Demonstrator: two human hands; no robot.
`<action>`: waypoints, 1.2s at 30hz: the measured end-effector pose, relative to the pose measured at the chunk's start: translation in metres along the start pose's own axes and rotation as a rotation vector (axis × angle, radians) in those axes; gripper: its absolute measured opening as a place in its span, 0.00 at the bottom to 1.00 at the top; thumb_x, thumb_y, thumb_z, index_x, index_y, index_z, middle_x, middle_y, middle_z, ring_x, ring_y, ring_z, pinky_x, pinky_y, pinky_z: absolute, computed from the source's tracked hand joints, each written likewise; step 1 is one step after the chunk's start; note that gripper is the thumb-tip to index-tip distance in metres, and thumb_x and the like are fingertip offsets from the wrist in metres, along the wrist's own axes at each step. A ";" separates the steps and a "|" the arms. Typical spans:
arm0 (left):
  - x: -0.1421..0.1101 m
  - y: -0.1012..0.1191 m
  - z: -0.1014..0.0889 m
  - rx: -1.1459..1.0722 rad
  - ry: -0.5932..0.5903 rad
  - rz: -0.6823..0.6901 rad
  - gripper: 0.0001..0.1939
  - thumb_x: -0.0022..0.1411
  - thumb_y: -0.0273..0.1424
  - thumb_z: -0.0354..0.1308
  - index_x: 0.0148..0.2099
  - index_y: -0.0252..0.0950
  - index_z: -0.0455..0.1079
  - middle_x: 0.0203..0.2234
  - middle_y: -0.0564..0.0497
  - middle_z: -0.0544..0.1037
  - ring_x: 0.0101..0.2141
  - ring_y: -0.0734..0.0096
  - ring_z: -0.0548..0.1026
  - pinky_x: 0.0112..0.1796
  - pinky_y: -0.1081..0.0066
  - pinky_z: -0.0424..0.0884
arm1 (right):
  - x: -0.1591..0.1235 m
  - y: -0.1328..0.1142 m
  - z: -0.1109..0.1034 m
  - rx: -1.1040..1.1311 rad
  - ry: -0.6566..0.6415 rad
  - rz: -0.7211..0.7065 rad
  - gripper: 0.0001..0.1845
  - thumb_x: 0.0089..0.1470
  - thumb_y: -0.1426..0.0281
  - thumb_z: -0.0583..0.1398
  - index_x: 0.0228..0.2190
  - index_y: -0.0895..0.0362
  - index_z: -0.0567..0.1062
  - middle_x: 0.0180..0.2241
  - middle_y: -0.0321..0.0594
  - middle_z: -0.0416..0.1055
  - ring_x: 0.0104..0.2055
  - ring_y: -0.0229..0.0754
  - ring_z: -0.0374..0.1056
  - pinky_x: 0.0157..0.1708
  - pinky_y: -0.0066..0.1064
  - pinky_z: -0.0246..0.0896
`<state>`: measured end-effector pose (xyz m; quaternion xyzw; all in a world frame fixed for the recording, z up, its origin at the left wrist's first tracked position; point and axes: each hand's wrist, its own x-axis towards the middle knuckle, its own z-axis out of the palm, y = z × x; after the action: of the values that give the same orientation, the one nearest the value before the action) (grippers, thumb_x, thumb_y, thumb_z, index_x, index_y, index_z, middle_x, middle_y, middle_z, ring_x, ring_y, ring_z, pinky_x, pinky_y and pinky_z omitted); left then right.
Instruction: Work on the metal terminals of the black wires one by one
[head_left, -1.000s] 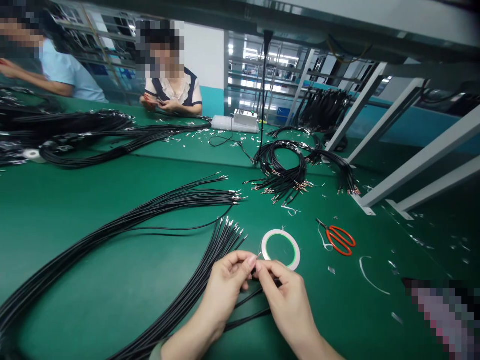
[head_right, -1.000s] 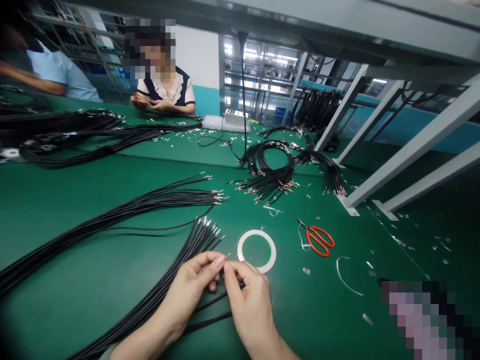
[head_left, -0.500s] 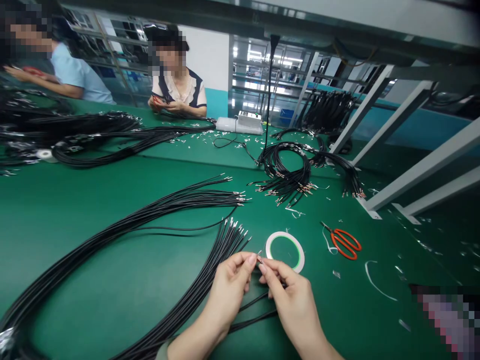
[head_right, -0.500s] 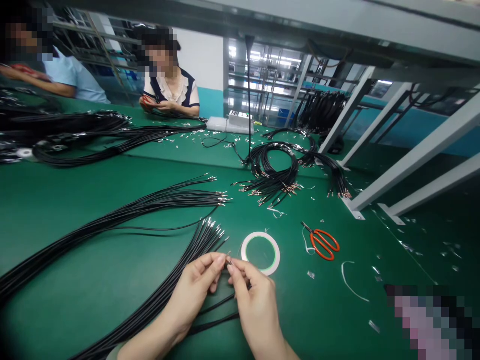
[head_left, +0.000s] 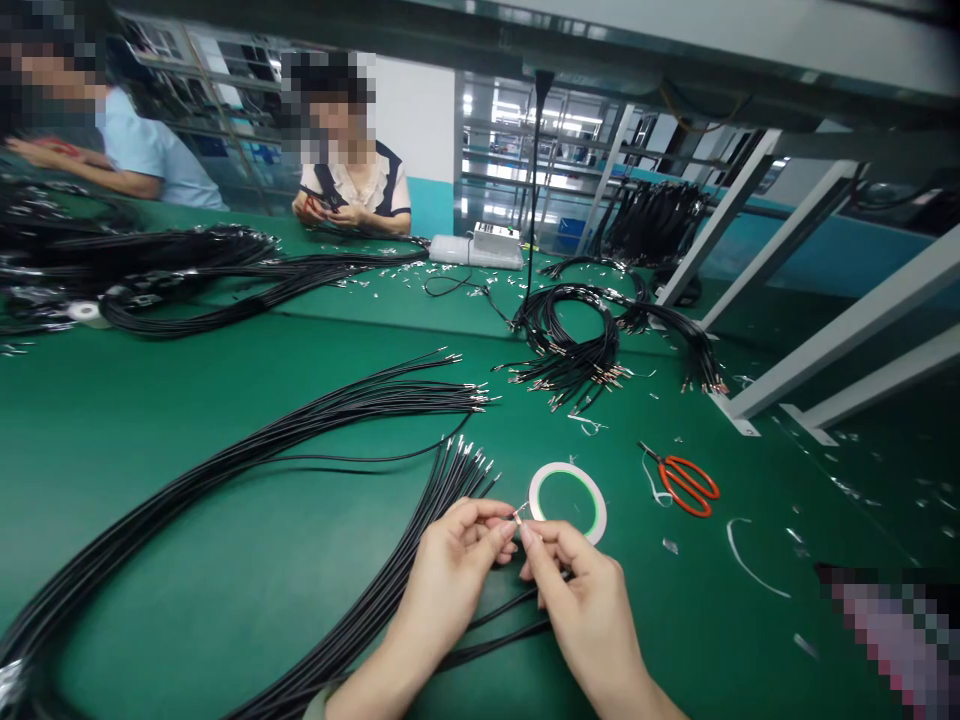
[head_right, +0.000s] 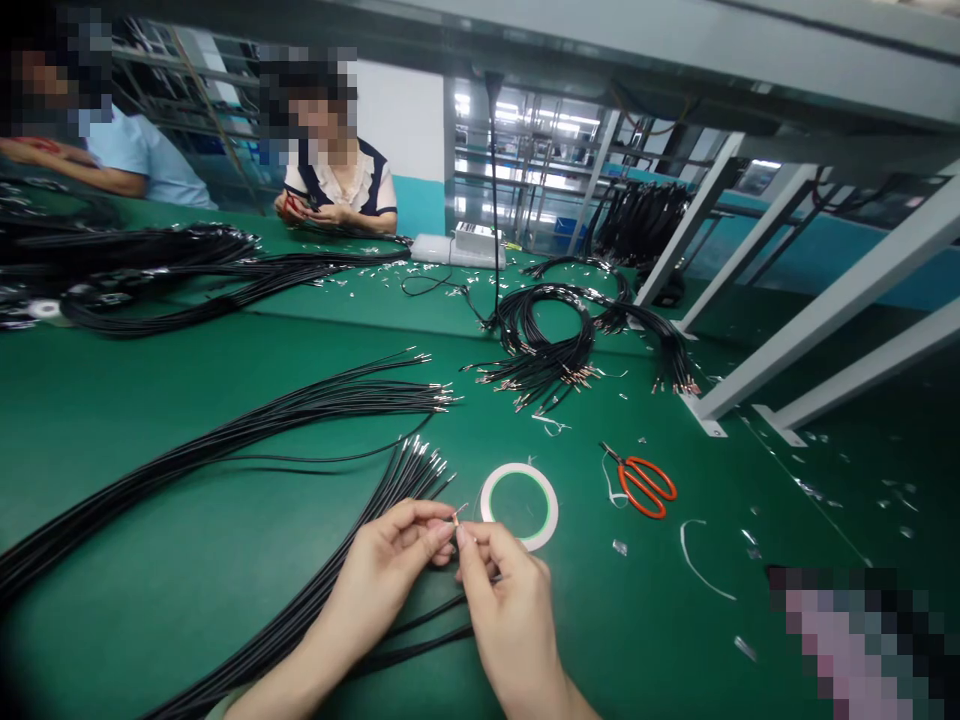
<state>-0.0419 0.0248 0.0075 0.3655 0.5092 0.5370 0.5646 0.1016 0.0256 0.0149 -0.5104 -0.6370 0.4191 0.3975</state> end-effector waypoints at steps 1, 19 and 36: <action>0.000 -0.001 0.000 0.029 0.004 0.005 0.12 0.56 0.35 0.65 0.39 0.32 0.75 0.29 0.49 0.77 0.29 0.70 0.76 0.34 0.71 0.74 | 0.000 -0.001 0.000 -0.006 0.007 -0.021 0.14 0.61 0.63 0.57 0.38 0.58 0.78 0.21 0.36 0.72 0.22 0.38 0.67 0.22 0.24 0.62; 0.000 0.008 0.005 -0.052 0.012 -0.099 0.15 0.51 0.38 0.68 0.34 0.31 0.74 0.21 0.52 0.78 0.23 0.73 0.76 0.28 0.73 0.76 | -0.001 -0.001 0.000 -0.023 -0.014 -0.053 0.11 0.63 0.65 0.55 0.32 0.56 0.75 0.25 0.37 0.73 0.23 0.37 0.66 0.23 0.24 0.58; -0.003 0.014 0.004 -0.045 -0.116 -0.154 0.16 0.54 0.41 0.65 0.30 0.31 0.72 0.15 0.54 0.74 0.18 0.77 0.71 0.24 0.78 0.69 | 0.003 -0.008 -0.005 0.120 -0.066 0.011 0.13 0.63 0.63 0.55 0.32 0.57 0.74 0.18 0.31 0.67 0.18 0.33 0.61 0.17 0.23 0.51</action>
<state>-0.0408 0.0246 0.0224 0.3430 0.4900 0.4812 0.6409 0.1029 0.0278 0.0246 -0.4749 -0.6207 0.4756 0.4038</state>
